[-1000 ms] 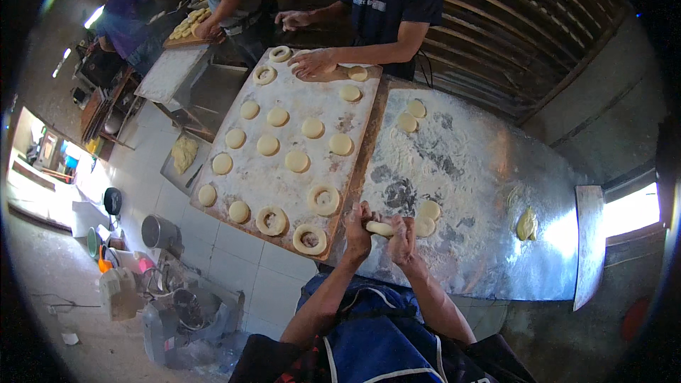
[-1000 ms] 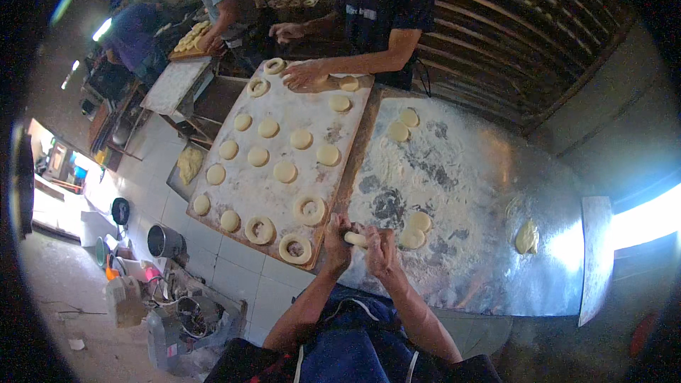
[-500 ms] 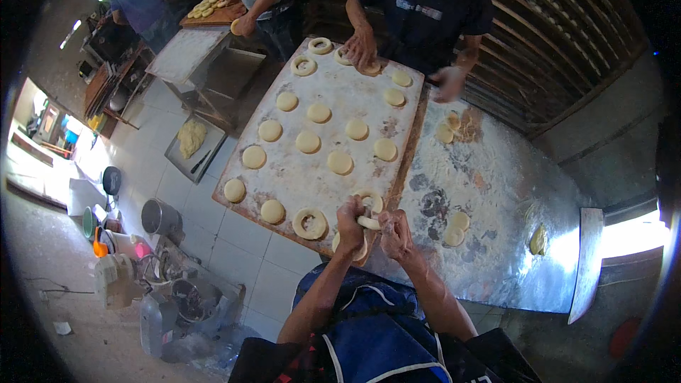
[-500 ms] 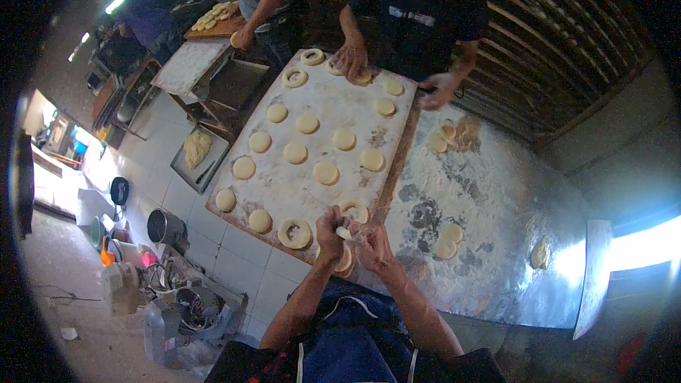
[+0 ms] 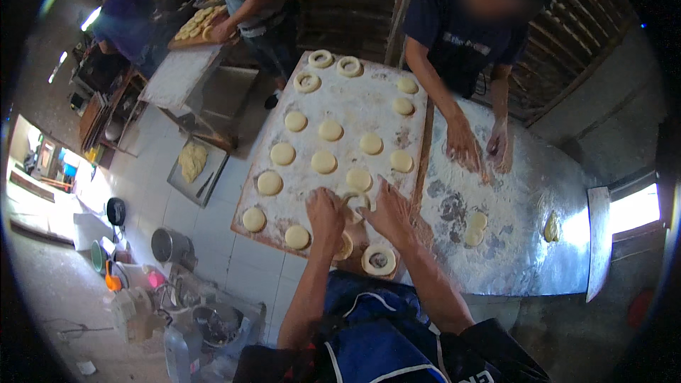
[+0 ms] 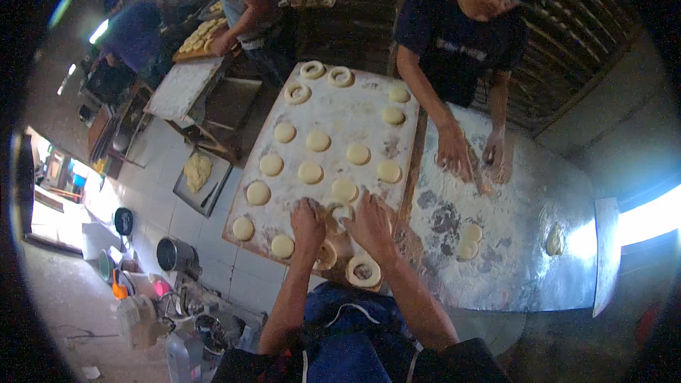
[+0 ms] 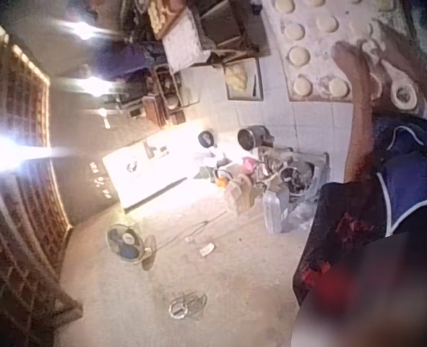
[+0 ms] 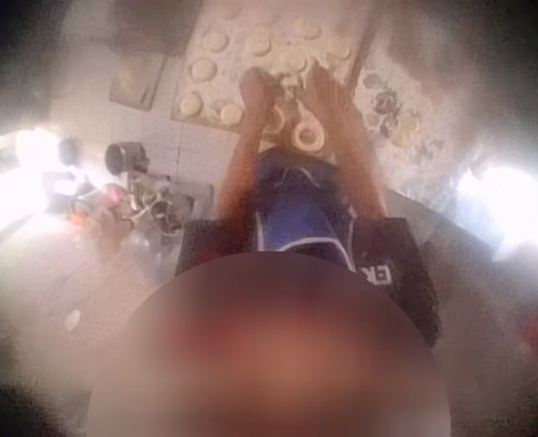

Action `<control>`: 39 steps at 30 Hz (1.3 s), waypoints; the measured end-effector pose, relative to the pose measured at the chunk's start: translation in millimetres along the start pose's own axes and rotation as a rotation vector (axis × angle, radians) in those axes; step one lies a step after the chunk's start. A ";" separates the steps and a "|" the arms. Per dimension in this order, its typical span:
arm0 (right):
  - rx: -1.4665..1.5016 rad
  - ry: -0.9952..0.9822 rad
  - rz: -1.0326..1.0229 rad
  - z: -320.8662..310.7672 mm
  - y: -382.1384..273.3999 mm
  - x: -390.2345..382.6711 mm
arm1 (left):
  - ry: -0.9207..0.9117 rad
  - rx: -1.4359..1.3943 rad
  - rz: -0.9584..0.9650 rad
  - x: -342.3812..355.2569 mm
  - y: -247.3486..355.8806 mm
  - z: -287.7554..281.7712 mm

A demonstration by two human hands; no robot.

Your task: The person shapes small dough pieces into rings by hand and places them on a wooden board. They then carry the board to a rack and load it, later retrieving another board and continuing to shape dough.

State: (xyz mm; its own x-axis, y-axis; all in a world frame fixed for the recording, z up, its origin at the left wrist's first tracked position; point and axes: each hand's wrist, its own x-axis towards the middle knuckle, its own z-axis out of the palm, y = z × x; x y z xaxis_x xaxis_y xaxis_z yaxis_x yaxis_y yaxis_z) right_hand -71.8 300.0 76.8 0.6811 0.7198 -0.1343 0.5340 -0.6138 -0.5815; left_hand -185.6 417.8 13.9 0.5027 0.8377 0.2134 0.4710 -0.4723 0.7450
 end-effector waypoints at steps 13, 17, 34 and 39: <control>-0.262 -0.097 -0.318 32.8 35.0 89.4 | 0.025 0.150 0.149 -11.8 -18.2 -41.7; -0.002 -0.114 -0.240 15.4 38.7 79.8 | -0.169 0.488 0.158 -36.1 -41.5 -110.9; 0.387 0.358 0.330 -93.5 260.6 -170.3 | -0.893 -0.428 0.149 -113.5 141.5 52.2; 0.332 0.536 0.519 -122.5 330.8 -238.2 | -1.045 -0.244 0.337 -177.2 196.5 189.7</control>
State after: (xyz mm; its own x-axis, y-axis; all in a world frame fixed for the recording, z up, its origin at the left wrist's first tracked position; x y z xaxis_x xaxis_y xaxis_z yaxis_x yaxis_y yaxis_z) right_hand 4.0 -114.2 14.8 0.9930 0.0652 -0.0985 -0.0344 -0.6379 -0.7693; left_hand -44.6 124.6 2.6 0.9923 -0.0178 -0.1223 0.0997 -0.4690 0.8776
